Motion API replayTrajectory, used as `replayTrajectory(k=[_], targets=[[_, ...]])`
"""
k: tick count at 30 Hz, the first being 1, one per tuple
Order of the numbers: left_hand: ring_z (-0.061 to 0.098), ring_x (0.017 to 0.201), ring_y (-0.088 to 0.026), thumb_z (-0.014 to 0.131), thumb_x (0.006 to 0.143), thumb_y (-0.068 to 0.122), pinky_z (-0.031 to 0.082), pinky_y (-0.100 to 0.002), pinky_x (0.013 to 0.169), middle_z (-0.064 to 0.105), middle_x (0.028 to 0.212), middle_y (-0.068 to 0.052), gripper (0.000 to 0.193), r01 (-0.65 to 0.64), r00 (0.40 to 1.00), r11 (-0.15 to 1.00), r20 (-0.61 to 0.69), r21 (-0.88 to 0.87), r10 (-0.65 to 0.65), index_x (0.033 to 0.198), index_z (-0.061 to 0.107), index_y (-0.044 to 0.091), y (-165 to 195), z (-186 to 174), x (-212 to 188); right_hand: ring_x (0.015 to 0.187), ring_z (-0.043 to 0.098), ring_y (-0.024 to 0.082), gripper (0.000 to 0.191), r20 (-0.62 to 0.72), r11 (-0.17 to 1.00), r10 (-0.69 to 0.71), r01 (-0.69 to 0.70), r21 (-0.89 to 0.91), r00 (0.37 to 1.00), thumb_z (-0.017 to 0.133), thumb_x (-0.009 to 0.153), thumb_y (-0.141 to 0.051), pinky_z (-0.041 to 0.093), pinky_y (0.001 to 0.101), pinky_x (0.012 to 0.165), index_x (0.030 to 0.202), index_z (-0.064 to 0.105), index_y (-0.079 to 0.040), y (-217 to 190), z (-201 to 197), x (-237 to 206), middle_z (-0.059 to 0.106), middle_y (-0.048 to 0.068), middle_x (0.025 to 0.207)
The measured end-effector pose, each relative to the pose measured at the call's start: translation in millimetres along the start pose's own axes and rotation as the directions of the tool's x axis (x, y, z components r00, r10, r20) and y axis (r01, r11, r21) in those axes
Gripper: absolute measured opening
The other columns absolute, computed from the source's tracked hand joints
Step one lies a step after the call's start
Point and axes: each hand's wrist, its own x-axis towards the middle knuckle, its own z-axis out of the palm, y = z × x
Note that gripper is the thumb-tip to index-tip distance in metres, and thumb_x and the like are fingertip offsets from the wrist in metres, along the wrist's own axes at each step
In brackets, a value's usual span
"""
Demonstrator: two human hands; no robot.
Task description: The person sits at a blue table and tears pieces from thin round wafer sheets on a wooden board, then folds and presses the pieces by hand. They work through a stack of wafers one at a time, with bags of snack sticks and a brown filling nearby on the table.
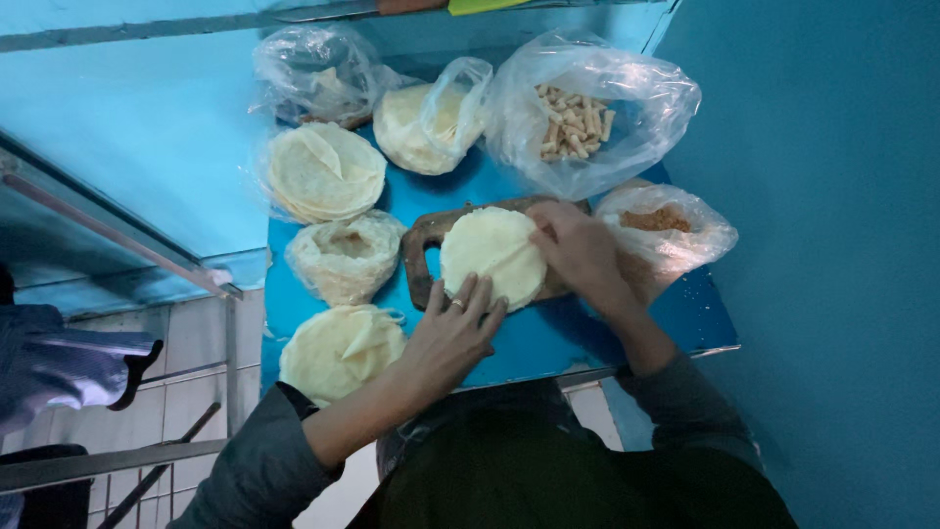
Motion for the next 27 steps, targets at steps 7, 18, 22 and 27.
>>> replayTrajectory(k=[7,18,22,27], targets=[[0.041,0.139,-0.047,0.08,0.078,0.037,0.035,-0.064,0.104,0.042,0.148,-0.028,0.08,0.018,0.999,0.998,0.033,-0.054,-0.016,0.143,0.048,0.004,-0.7,-4.4,-2.9,0.098,0.067,0.037,0.018,-0.128,0.963,-0.219,0.194,-0.185,0.967,0.07,0.093,-0.012,0.054,0.0472,0.08,0.111,0.071,-0.009,-2.1,3.2,-8.6,0.068,0.013,0.105],[0.049,0.134,-0.042,0.076,0.09,0.023,0.043,-0.05,0.106,0.046,0.152,-0.022,0.063,0.162,0.975,0.881,-0.065,-0.445,-0.213,0.146,0.051,0.01,-28.0,-95.3,-58.4,0.093,0.072,0.028,0.014,-0.084,0.976,-0.074,0.089,0.198,0.994,0.068,0.097,-0.015,0.056,0.0386,0.084,0.109,0.073,-0.009,-73.3,-2.9,-36.5,0.073,0.011,0.107],[0.064,0.127,-0.035,0.074,0.092,0.017,0.05,-0.04,0.104,0.062,0.142,-0.019,0.045,0.308,0.748,0.779,-0.368,-0.546,-0.553,0.133,0.063,0.003,-29.2,-137.3,-137.8,0.106,0.066,0.035,0.028,0.149,0.753,-0.59,0.474,0.456,0.794,0.075,0.085,-0.016,0.054,0.0429,0.09,0.11,0.071,-0.004,-136.5,40.6,-42.0,0.07,0.015,0.115],[0.065,0.126,-0.022,0.064,0.105,0.011,0.049,-0.033,0.112,0.069,0.133,-0.013,0.026,0.323,0.25,0.505,-0.443,-0.8,-0.861,0.128,0.068,0.003,0.5,-102.9,-204.2,0.106,0.069,0.033,0.019,0.126,0.677,-0.713,0.632,0.377,0.689,0.072,0.086,-0.011,0.056,0.0408,0.089,0.104,0.067,-0.006,-160.4,71.2,-41.5,0.071,0.012,0.114]])
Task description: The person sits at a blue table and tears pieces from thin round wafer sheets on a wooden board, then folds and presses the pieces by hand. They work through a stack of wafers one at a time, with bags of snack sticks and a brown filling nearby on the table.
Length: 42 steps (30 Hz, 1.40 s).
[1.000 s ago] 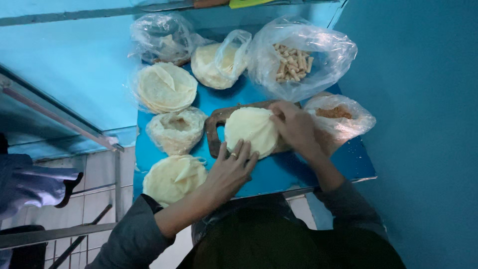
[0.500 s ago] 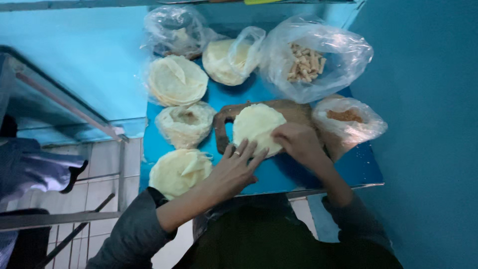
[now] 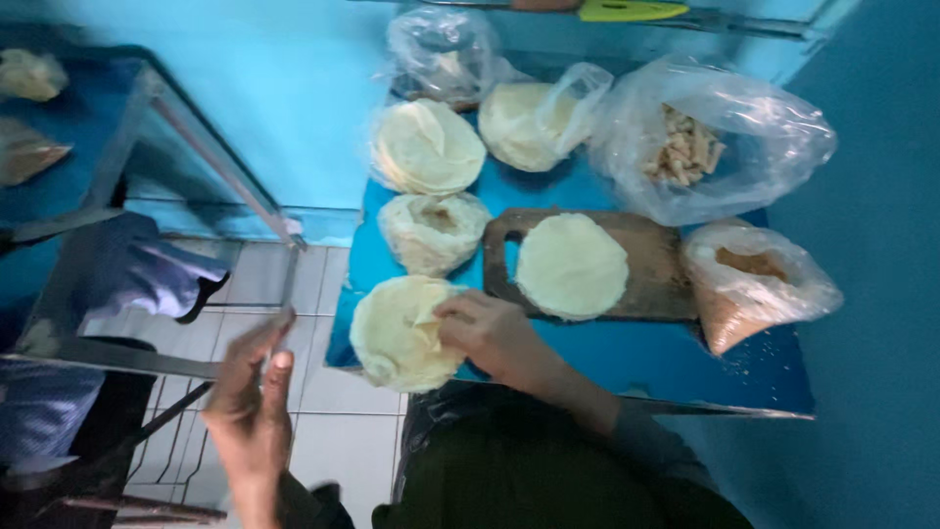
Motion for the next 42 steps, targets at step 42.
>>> replayTrajectory(k=[42], targets=[[0.066,0.101,-0.029,0.061,0.085,0.015,0.048,-0.052,0.094,0.067,0.106,-0.011,0.032,-0.864,0.385,0.489,0.783,0.12,0.488,0.115,0.071,0.01,-27.8,245.0,41.3,0.095,0.069,0.028,0.022,-0.006,0.903,0.039,-0.038,-0.428,0.999,0.071,0.076,-0.011,0.057,0.0404,0.078,0.098,0.071,-0.01,59.6,-141.6,-81.9,0.069,0.007,0.101]])
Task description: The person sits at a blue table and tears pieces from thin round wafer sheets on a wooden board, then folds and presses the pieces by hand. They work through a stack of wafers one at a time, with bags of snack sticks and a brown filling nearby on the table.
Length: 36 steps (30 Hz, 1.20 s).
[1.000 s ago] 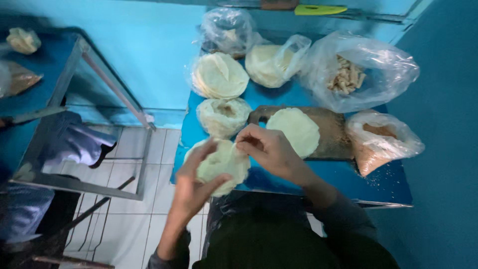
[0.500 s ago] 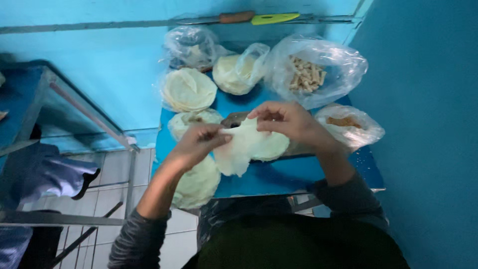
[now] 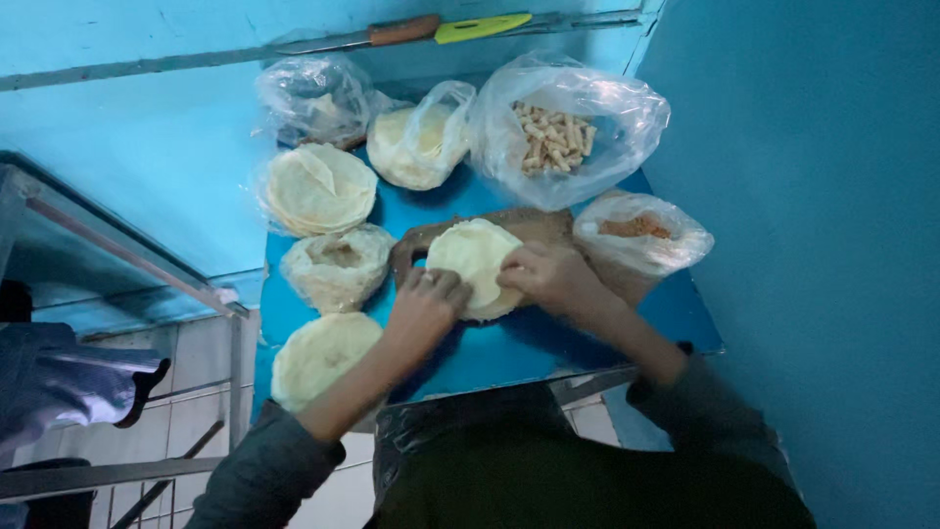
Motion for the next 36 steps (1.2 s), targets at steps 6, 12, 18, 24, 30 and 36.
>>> replayTrajectory(k=[6,12,18,24,30,36], targets=[[0.064,0.113,-0.034,0.059,0.088,0.018,0.045,-0.054,0.104,0.065,0.112,-0.016,0.041,-0.067,0.997,0.964,0.046,0.256,0.057,0.125,0.067,0.003,13.5,16.7,-17.2,0.095,0.07,0.025,0.02,0.025,0.993,0.065,-0.062,-0.102,0.998,0.07,0.079,-0.009,0.057,0.0384,0.077,0.099,0.071,-0.01,5.3,17.4,-30.8,0.07,0.004,0.1],[0.059,0.123,-0.043,0.058,0.094,0.034,0.04,-0.058,0.106,0.061,0.128,-0.027,0.052,-0.015,1.0,0.98,0.009,0.198,0.013,0.134,0.06,0.001,29.0,7.2,-16.4,0.088,0.071,0.029,0.021,0.153,0.948,0.268,-0.288,0.132,0.951,0.07,0.087,-0.021,0.056,0.0414,0.075,0.106,0.075,-0.014,13.3,1.3,-31.2,0.074,0.009,0.1],[0.053,0.126,-0.049,0.062,0.092,0.043,0.037,-0.062,0.107,0.056,0.133,-0.033,0.064,0.024,0.994,0.991,0.101,0.135,-0.038,0.141,0.055,0.002,40.2,-2.1,-15.1,0.085,0.069,0.034,0.021,0.1,0.8,0.587,-0.595,0.082,0.803,0.072,0.091,-0.029,0.054,0.0467,0.073,0.104,0.071,-0.012,33.2,33.5,-2.2,0.071,0.012,0.095],[0.049,0.13,-0.051,0.068,0.085,0.047,0.036,-0.064,0.107,0.055,0.136,-0.034,0.074,0.037,0.991,0.981,0.116,0.189,-0.059,0.142,0.053,0.002,47.1,-4.4,-14.0,0.084,0.068,0.034,0.02,-0.038,0.809,0.587,-0.586,0.035,0.808,0.075,0.086,-0.029,0.053,0.0477,0.071,0.09,0.067,-0.01,40.8,60.4,2.6,0.066,0.01,0.088],[0.048,0.131,-0.052,0.071,0.08,0.048,0.035,-0.067,0.105,0.052,0.138,-0.033,0.079,0.054,0.985,0.983,0.153,0.176,-0.081,0.145,0.052,0.006,52.9,1.1,-9.4,0.088,0.069,0.034,0.022,-0.043,0.803,0.594,-0.59,0.081,0.803,0.073,0.089,-0.026,0.054,0.0469,0.074,0.1,0.067,-0.009,35.6,48.8,3.5,0.068,0.01,0.098],[0.049,0.13,-0.051,0.071,0.083,0.047,0.033,-0.067,0.107,0.052,0.138,-0.031,0.075,0.074,0.985,0.987,0.143,0.143,-0.095,0.144,0.052,0.007,48.7,-4.5,-18.1,0.092,0.069,0.035,0.019,-0.073,0.833,0.551,-0.544,0.098,0.831,0.068,0.094,-0.021,0.055,0.0469,0.077,0.11,0.069,-0.01,34.3,42.5,6.6,0.069,0.012,0.106]])
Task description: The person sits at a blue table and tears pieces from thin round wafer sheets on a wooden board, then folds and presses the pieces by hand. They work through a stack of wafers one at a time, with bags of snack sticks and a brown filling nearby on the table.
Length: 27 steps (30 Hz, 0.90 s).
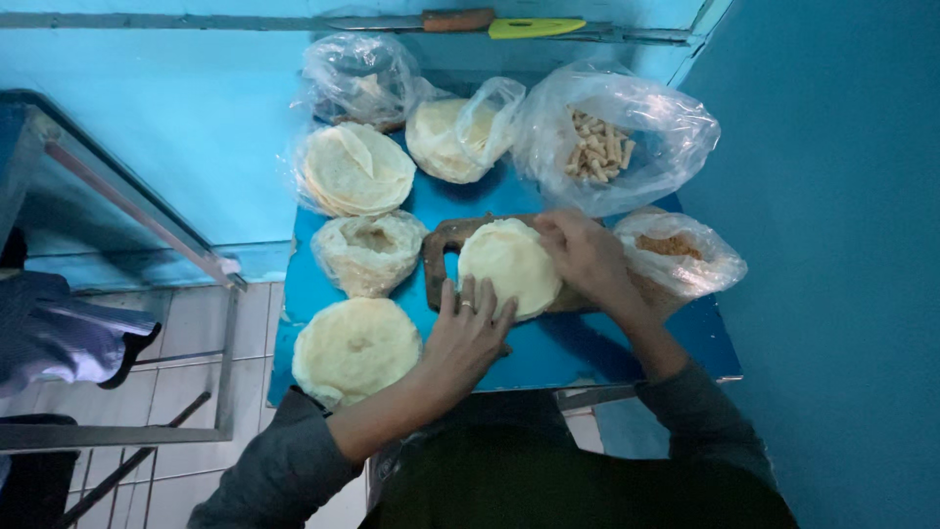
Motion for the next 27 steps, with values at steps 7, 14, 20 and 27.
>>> replayTrajectory(k=[7,14,20,27], targets=[[0.048,0.13,-0.053,0.074,0.082,0.047,0.033,-0.066,0.108,0.048,0.139,-0.034,0.081,0.008,0.998,0.998,0.068,-0.064,-0.003,0.147,0.049,0.006,-2.9,-5.4,1.9,0.092,0.068,0.037,0.007,0.042,0.979,-0.116,0.122,-0.163,0.992,0.069,0.09,-0.02,0.054,0.0495,0.077,0.093,0.07,-0.014,11.2,19.7,4.0,0.068,0.011,0.093],[0.041,0.137,-0.052,0.079,0.075,0.043,0.034,-0.068,0.104,0.032,0.155,-0.03,0.089,0.064,0.992,0.975,-0.097,-0.213,-0.086,0.152,0.043,0.017,-14.3,-35.5,-11.3,0.097,0.068,0.036,0.014,-0.036,0.991,-0.104,0.1,-0.084,0.994,0.066,0.099,-0.018,0.053,0.0477,0.085,0.107,0.072,-0.009,-15.9,4.6,-2.9,0.071,0.014,0.106],[0.05,0.137,-0.038,0.074,0.089,0.027,0.042,-0.057,0.108,0.056,0.147,-0.015,0.039,0.395,0.843,0.899,-0.315,-0.188,-0.436,0.125,0.066,0.014,-78.9,-106.1,-114.3,0.108,0.067,0.03,0.026,0.235,0.875,-0.435,0.346,0.34,0.869,0.078,0.084,-0.02,0.055,0.0427,0.09,0.108,0.073,-0.01,-114.8,42.8,-34.1,0.071,0.009,0.116],[0.069,0.116,-0.032,0.07,0.097,0.003,0.052,-0.039,0.103,0.072,0.119,-0.015,0.021,0.677,0.263,0.446,-0.374,-0.585,-0.889,0.118,0.071,0.002,-51.6,-83.4,-217.7,0.104,0.069,0.027,0.015,0.275,0.819,-0.508,0.358,0.448,0.816,0.079,0.088,-0.017,0.057,0.0396,0.084,0.099,0.07,-0.013,-170.8,75.9,-33.8,0.069,0.003,0.104]])
